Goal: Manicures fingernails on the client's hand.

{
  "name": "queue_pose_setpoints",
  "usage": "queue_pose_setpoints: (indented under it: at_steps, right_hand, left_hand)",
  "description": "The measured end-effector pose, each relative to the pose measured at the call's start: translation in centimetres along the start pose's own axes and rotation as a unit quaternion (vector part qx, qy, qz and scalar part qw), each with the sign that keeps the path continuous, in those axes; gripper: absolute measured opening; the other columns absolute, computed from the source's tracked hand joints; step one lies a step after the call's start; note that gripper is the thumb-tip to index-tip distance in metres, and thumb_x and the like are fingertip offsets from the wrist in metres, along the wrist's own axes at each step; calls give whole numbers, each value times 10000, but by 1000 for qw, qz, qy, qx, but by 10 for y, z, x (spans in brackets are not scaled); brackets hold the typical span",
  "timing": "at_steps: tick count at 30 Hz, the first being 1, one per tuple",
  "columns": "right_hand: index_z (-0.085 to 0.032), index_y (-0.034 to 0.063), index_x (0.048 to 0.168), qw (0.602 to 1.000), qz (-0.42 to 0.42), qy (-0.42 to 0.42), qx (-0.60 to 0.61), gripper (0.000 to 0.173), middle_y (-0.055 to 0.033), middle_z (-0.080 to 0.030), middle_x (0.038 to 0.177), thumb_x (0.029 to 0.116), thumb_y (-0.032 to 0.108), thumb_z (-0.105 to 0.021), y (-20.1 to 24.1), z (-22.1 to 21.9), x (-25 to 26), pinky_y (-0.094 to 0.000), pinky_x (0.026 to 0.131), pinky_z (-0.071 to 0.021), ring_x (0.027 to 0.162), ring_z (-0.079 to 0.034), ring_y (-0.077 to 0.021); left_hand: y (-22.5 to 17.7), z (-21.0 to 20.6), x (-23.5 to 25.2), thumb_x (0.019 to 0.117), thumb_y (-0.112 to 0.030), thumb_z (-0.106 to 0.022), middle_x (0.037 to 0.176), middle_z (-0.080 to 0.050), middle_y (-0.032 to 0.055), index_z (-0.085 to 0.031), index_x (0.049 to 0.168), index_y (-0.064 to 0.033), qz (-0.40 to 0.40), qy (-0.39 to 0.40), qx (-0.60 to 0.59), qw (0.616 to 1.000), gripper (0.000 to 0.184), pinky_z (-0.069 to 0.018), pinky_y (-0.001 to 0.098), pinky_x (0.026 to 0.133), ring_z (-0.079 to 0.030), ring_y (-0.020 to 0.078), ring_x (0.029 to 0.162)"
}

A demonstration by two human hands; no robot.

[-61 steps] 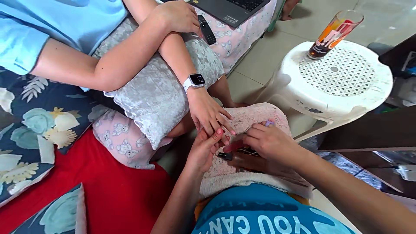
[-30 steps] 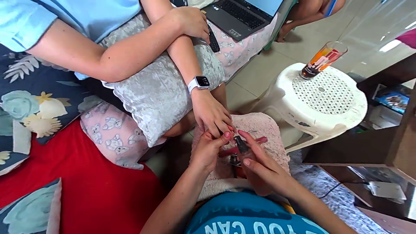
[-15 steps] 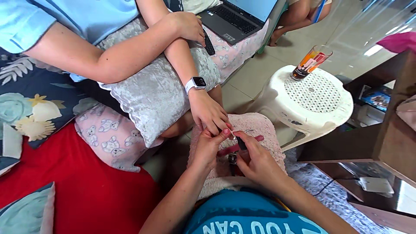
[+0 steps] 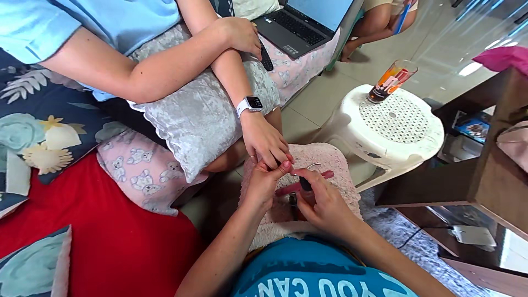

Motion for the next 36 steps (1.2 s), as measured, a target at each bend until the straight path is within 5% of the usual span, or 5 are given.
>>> queue_pose_setpoints:
  at_steps: [7,14,25,30,36]
  right_hand:
    - [-479,177,1504,963,128,236,15,508,-150,-647,1168,1027,283,-616,23,-48,-18,-436,790,-604,1009,-684,-302]
    - [-620,111,1348,976,102,185,-45,415,-134,-707,1128,1058,397,-539,11,-36,-7,-445,778,-618,980,-726,-276]
    - [-696,-12,1126,952,-17,173,-252,261,-187,-685,968,885,-58,-608,-58,-19,18,-488,687,-583,935,-686,-397]
    - [-711,26,1073,999,-8,39,29,253,-73,-672,907,1044,203,-531,-47,25,36,-263,714,-557,803,-641,-130]
    - [-573,59,1075,867,-36,94,489,301,0,-653,775,1129,272,-367,15,1,74,-219,549,-559,605,-629,-50]
  left_hand:
    - [-5,8,-1,921,27,-690,935,-726,105,-680,1090,10,7,69,21,997,171,-578,278,813,-695,146,840]
    - [-5,16,-10,908,50,-686,933,-720,90,-648,1086,2,31,66,9,997,188,-588,291,832,-704,147,856]
    - [20,20,-12,994,16,-572,880,-702,87,-627,1036,-37,145,53,-170,973,87,-597,317,776,-690,157,777]
    - [15,21,-10,962,45,-605,898,-718,93,-662,1028,-18,103,40,-168,980,107,-597,298,774,-699,148,794]
    - [8,11,-15,977,51,-535,815,-722,35,-651,959,-68,81,19,-143,986,166,-609,273,672,-702,106,707]
Point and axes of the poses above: each hand's wrist, its own x-axis towards the middle knuckle, its own z-axis out of the back of the hand, y = z × x, the point moved 7 cm from there along x, towards the middle knuckle
